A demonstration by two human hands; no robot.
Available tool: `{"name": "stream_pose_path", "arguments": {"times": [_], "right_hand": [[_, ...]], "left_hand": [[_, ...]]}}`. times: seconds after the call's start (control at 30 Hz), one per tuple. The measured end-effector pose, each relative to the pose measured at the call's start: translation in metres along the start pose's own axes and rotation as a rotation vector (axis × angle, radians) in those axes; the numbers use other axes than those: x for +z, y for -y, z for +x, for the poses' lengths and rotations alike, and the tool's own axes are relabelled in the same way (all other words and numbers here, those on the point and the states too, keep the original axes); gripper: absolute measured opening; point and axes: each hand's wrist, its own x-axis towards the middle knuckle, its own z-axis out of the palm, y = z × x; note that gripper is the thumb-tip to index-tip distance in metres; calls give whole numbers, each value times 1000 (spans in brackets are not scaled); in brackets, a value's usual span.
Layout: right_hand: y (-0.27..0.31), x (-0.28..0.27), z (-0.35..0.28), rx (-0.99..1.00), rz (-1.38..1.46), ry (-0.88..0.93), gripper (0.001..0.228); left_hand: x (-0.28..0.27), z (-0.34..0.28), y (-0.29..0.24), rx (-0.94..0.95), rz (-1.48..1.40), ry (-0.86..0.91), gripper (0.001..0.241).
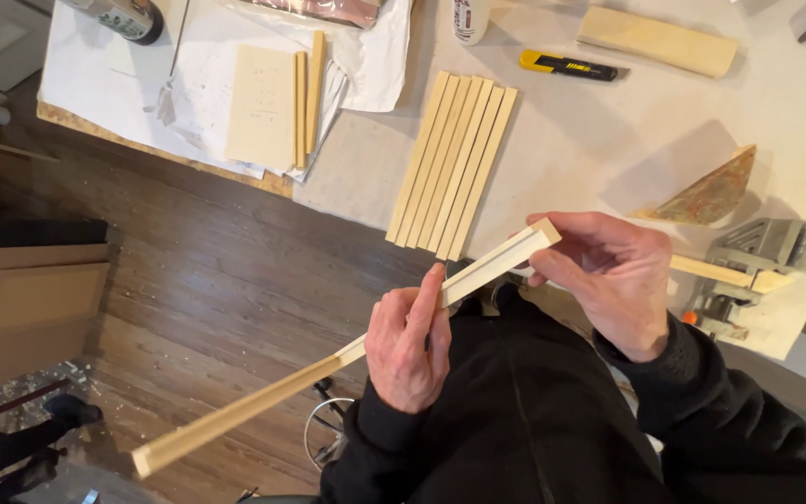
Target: Assembling wooden frame components using glue, clamps, and a hammer.
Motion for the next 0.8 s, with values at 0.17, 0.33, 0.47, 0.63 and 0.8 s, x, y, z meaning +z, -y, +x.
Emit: {"name": "stream_pose_path", "arguments": {"times": [0.17, 0.33, 0.47, 0.63, 0.8], "right_hand": [[10, 26, -8, -37, 60, -70, 27], [7, 34, -17, -59, -31, -118, 23], [3, 35, -22, -80, 23, -142, 16], [7, 34, -15, -84, 17, -115, 12], [5, 30, -2, -81, -20, -88, 9]], "left_hand": [[1, -11, 21, 34, 59, -55, 52], [-3, -17, 30, 61, 80, -88, 53], [-7, -18, 35, 70, 65, -65, 54], [-9, -13, 38, 48, 67, -73, 54], [-7, -7, 38, 44, 104, -75, 54]]}}
